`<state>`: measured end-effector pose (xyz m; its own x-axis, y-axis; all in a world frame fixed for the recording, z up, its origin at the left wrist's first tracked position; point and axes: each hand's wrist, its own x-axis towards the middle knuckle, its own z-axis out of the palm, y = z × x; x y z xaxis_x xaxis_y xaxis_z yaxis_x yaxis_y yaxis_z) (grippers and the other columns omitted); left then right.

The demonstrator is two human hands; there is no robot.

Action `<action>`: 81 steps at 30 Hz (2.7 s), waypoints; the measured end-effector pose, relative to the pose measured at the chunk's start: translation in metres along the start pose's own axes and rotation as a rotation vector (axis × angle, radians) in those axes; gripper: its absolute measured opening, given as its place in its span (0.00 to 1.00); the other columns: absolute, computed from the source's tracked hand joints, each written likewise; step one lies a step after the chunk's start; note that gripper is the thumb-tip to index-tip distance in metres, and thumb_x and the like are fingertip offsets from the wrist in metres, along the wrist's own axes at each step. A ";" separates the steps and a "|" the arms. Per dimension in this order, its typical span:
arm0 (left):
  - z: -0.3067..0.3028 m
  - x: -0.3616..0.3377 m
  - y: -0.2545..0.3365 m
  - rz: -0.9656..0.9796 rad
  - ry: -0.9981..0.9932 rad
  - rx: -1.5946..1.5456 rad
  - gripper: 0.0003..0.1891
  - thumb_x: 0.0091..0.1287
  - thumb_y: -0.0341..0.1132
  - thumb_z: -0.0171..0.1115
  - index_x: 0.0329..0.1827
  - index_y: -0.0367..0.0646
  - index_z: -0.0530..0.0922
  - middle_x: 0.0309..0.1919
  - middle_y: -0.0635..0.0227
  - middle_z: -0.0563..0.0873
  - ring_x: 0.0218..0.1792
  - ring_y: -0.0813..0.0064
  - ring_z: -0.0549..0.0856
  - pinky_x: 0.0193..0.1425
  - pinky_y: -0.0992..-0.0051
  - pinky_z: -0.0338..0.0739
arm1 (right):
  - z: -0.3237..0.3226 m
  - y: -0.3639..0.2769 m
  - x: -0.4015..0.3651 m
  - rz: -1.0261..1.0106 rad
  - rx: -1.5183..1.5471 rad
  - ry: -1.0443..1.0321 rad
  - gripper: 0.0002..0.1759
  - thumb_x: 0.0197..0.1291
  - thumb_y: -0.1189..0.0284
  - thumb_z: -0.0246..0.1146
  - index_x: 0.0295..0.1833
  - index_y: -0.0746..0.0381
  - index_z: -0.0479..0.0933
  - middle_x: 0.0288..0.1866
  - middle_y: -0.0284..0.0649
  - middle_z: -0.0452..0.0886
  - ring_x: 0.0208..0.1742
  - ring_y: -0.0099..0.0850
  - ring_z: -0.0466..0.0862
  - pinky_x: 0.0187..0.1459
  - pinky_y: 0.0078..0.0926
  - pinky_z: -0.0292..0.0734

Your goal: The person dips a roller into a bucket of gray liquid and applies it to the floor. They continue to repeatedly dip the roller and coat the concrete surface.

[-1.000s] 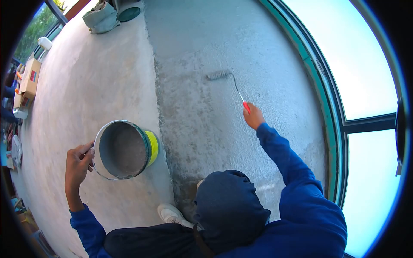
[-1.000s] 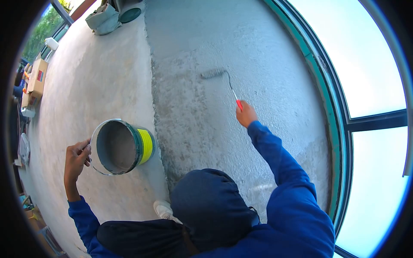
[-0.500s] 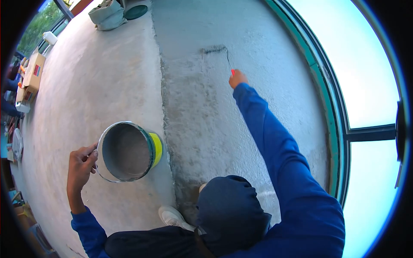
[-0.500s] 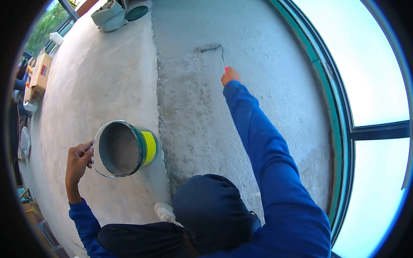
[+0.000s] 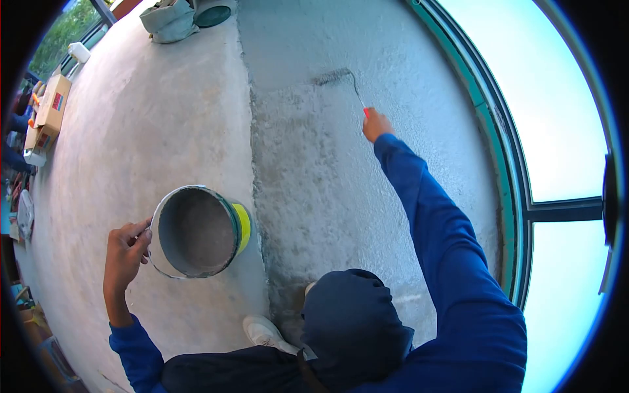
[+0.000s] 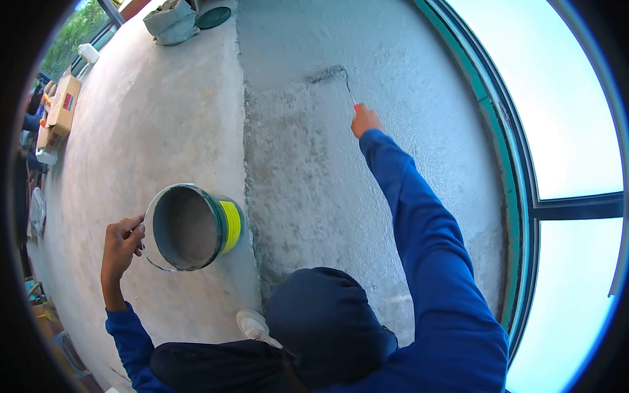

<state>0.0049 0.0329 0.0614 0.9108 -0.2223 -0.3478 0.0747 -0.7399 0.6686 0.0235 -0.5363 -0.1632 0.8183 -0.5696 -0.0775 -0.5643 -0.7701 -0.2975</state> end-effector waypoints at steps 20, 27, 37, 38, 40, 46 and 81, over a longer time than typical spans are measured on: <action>-0.001 -0.002 0.011 0.000 -0.008 0.020 0.15 0.64 0.28 0.57 0.53 0.35 0.81 0.24 0.68 0.76 0.20 0.81 0.77 0.22 0.81 0.74 | 0.021 -0.007 -0.039 -0.122 0.340 0.043 0.19 0.58 0.70 0.53 0.56 0.53 0.71 0.46 0.56 0.80 0.48 0.57 0.80 0.50 0.47 0.75; 0.000 0.001 0.001 -0.026 0.016 -0.013 0.15 0.64 0.27 0.57 0.53 0.35 0.81 0.24 0.68 0.76 0.20 0.81 0.77 0.23 0.80 0.74 | 0.021 -0.075 0.055 -0.019 0.270 0.016 0.19 0.55 0.71 0.55 0.55 0.54 0.73 0.48 0.57 0.80 0.50 0.55 0.79 0.52 0.46 0.75; 0.000 -0.003 0.009 0.024 -0.007 0.019 0.15 0.64 0.27 0.56 0.54 0.35 0.80 0.24 0.68 0.76 0.21 0.82 0.77 0.22 0.80 0.74 | 0.020 0.025 -0.092 -0.127 0.218 0.039 0.20 0.62 0.68 0.52 0.61 0.49 0.68 0.39 0.61 0.80 0.42 0.60 0.80 0.45 0.58 0.73; -0.001 -0.004 0.011 0.016 -0.010 0.014 0.15 0.64 0.27 0.56 0.54 0.37 0.80 0.24 0.68 0.76 0.21 0.81 0.77 0.23 0.80 0.74 | 0.016 0.036 -0.119 -0.108 0.203 0.020 0.21 0.62 0.68 0.52 0.62 0.48 0.67 0.37 0.60 0.81 0.40 0.60 0.80 0.42 0.58 0.74; 0.000 -0.003 0.009 0.046 -0.007 0.028 0.16 0.64 0.27 0.55 0.54 0.33 0.80 0.23 0.68 0.77 0.20 0.82 0.77 0.22 0.81 0.74 | 0.008 0.059 -0.176 -0.066 0.208 0.003 0.21 0.63 0.67 0.52 0.63 0.48 0.67 0.34 0.59 0.81 0.37 0.59 0.81 0.40 0.57 0.74; 0.001 -0.007 0.019 0.016 -0.017 0.032 0.16 0.64 0.27 0.56 0.54 0.37 0.80 0.23 0.68 0.76 0.21 0.81 0.76 0.23 0.80 0.73 | -0.064 0.106 -0.280 -0.077 0.336 -0.082 0.22 0.63 0.69 0.54 0.63 0.50 0.69 0.41 0.57 0.81 0.44 0.57 0.80 0.46 0.49 0.76; -0.001 0.003 0.004 0.005 -0.017 0.014 0.15 0.65 0.27 0.56 0.53 0.35 0.80 0.23 0.70 0.75 0.20 0.82 0.76 0.23 0.81 0.74 | -0.024 0.029 0.007 -0.070 0.317 -0.013 0.20 0.58 0.69 0.54 0.57 0.54 0.74 0.47 0.55 0.81 0.45 0.55 0.81 0.48 0.46 0.77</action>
<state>0.0087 0.0295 0.0635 0.9040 -0.2368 -0.3560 0.0643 -0.7479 0.6607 0.0103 -0.5696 -0.1500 0.8565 -0.5128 -0.0580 -0.4458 -0.6784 -0.5840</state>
